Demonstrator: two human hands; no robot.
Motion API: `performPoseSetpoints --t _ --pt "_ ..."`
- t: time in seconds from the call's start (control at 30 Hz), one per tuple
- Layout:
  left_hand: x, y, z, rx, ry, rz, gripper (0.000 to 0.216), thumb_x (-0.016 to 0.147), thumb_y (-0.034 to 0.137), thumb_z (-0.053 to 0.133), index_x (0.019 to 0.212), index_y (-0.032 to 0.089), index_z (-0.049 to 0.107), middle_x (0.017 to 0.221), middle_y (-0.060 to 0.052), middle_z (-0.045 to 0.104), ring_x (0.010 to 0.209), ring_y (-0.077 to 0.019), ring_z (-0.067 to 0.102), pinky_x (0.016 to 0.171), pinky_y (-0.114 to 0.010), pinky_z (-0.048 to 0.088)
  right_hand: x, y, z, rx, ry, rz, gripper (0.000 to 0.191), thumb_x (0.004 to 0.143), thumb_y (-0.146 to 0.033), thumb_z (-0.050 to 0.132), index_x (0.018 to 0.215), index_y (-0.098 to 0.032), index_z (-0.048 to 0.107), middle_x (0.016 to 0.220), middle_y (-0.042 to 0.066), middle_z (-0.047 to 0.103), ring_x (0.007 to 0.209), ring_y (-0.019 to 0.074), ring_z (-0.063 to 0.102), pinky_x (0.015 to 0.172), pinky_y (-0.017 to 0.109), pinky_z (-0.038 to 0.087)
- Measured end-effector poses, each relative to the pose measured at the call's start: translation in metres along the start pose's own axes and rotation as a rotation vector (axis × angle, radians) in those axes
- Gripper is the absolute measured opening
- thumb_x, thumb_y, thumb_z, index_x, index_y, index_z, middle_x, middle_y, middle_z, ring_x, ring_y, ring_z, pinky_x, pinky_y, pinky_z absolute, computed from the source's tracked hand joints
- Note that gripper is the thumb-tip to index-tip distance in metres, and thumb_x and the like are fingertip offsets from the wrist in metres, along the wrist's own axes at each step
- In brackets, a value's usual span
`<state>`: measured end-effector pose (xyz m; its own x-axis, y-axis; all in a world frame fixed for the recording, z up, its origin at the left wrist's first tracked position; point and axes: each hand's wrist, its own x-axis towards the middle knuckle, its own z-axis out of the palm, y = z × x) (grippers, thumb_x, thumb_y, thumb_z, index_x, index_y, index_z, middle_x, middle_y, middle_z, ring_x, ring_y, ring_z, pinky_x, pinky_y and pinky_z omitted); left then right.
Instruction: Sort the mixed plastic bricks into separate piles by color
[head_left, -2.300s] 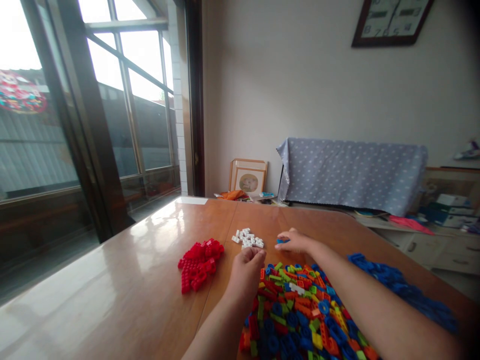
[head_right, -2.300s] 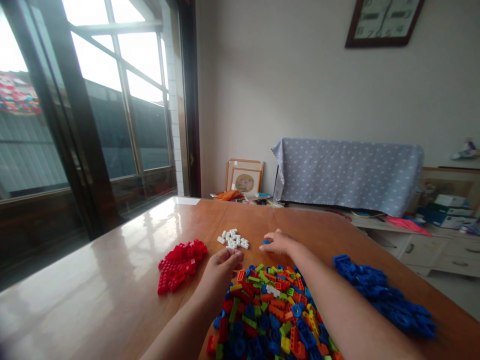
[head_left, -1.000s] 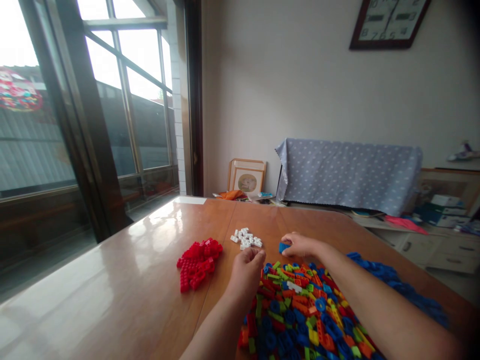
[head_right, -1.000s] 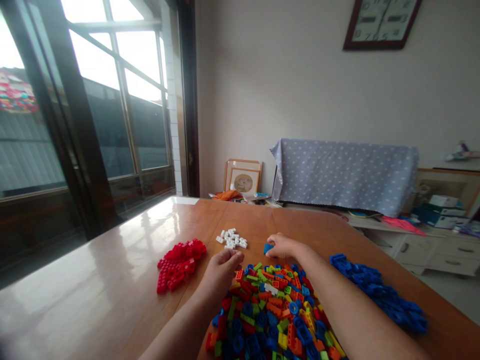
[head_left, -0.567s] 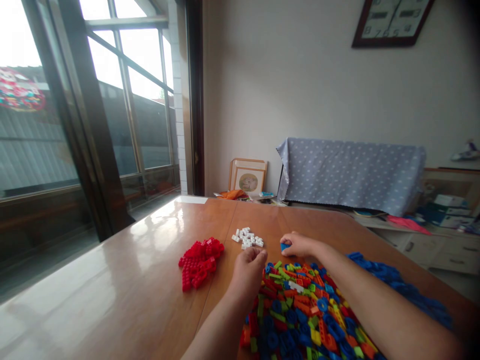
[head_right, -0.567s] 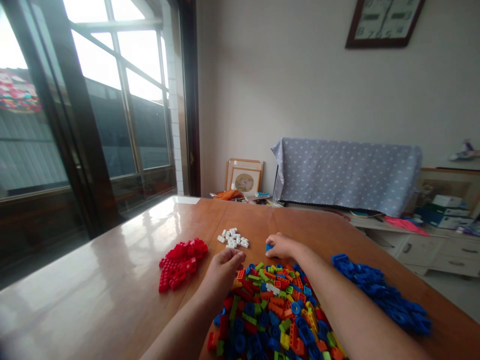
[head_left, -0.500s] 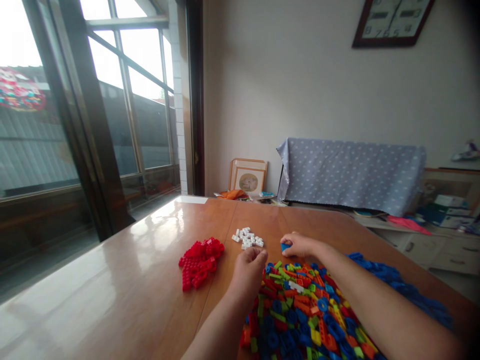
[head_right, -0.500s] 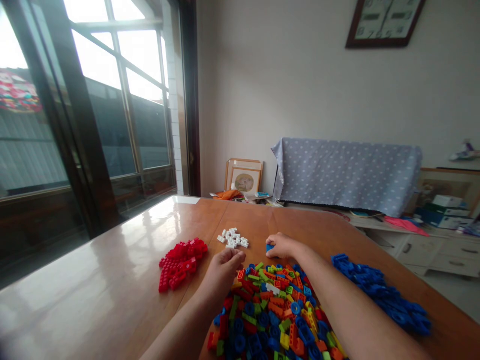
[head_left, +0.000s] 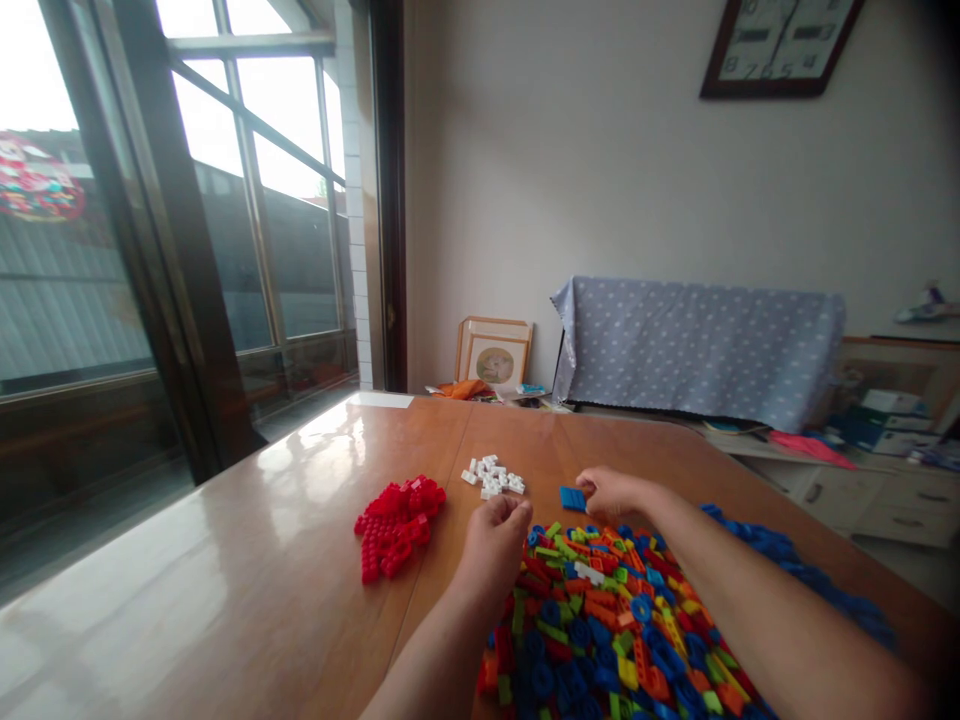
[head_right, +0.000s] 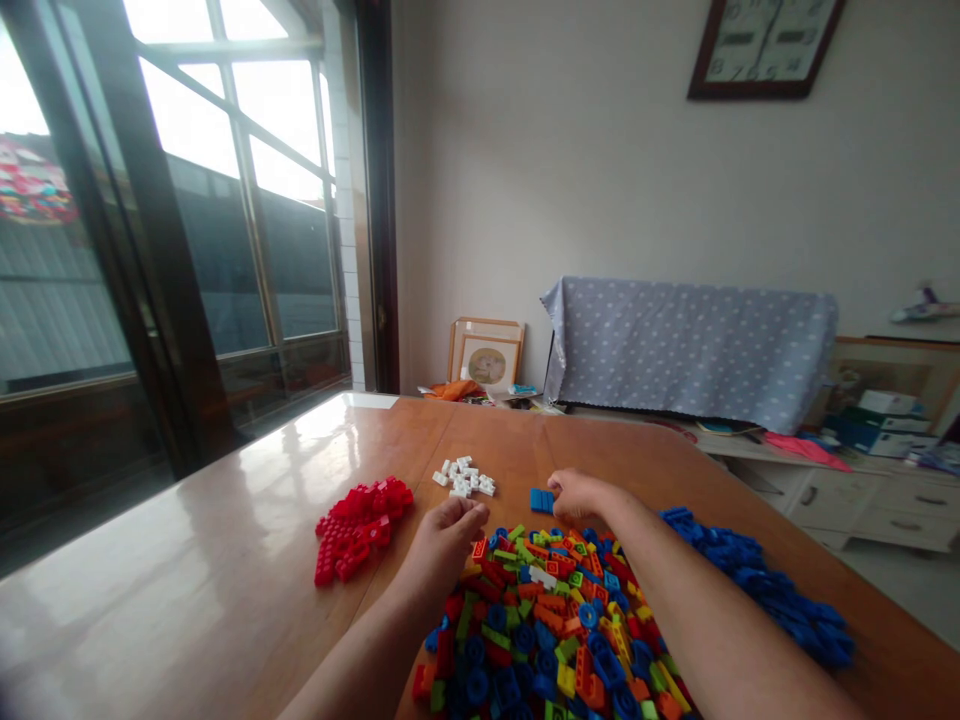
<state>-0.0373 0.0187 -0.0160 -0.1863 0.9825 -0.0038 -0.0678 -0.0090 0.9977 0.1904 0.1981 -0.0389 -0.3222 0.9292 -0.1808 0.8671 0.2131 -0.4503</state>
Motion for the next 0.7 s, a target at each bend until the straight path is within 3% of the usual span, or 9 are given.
performPoseSetpoints --t 0.17,0.37,0.47,0.57,0.7 --pt "0.001 -0.001 0.0 0.02 -0.004 -0.002 0.025 0.078 0.04 0.062 0.077 0.015 0.06 0.064 0.0 0.055 0.054 -0.0083 0.042 0.053 -0.02 0.031 -0.005 -0.006 0.006 0.034 -0.023 0.028 0.034 0.052 -0.011 0.071 0.085 -0.018 0.071 0.061 -0.003 0.063 0.051 0.0114 0.056 0.047 0.019 0.038" --pt "0.002 -0.002 0.0 0.026 -0.01 -0.005 0.026 0.078 0.04 0.062 0.077 0.015 0.06 0.063 0.0 0.054 0.053 -0.0078 0.04 0.052 -0.02 0.03 -0.006 -0.004 0.009 0.059 -0.017 0.032 0.051 0.056 -0.009 0.065 0.106 -0.02 0.07 0.073 0.0 0.069 0.05 0.0124 0.058 0.046 0.02 0.041" --pt "0.003 -0.003 0.0 0.03 -0.006 -0.001 0.027 0.077 0.042 0.063 0.076 0.015 0.06 0.063 0.001 0.055 0.052 -0.0079 0.04 0.052 -0.021 0.03 -0.004 -0.003 0.003 0.056 0.014 0.013 0.06 0.058 -0.01 0.066 0.117 -0.019 0.066 0.092 0.006 0.073 0.066 0.0173 0.066 0.056 0.024 0.048" --pt "0.005 -0.004 0.0 0.024 -0.002 0.011 0.029 0.076 0.044 0.064 0.075 0.015 0.059 0.063 0.001 0.054 0.056 -0.0097 0.044 0.054 -0.021 0.032 -0.005 -0.005 -0.006 0.043 0.066 -0.032 0.054 0.06 -0.014 0.069 0.114 -0.017 0.069 0.11 0.009 0.071 0.092 0.0221 0.067 0.075 0.026 0.051" --pt "0.005 -0.004 -0.001 0.0 -0.008 0.016 0.032 0.073 0.047 0.065 0.076 0.016 0.059 0.063 0.001 0.054 0.062 -0.0124 0.05 0.057 -0.022 0.034 -0.02 -0.009 -0.015 0.042 0.105 -0.074 0.043 0.067 -0.018 0.067 0.11 -0.015 0.071 0.108 0.008 0.073 0.101 0.0243 0.064 0.086 0.028 0.048"
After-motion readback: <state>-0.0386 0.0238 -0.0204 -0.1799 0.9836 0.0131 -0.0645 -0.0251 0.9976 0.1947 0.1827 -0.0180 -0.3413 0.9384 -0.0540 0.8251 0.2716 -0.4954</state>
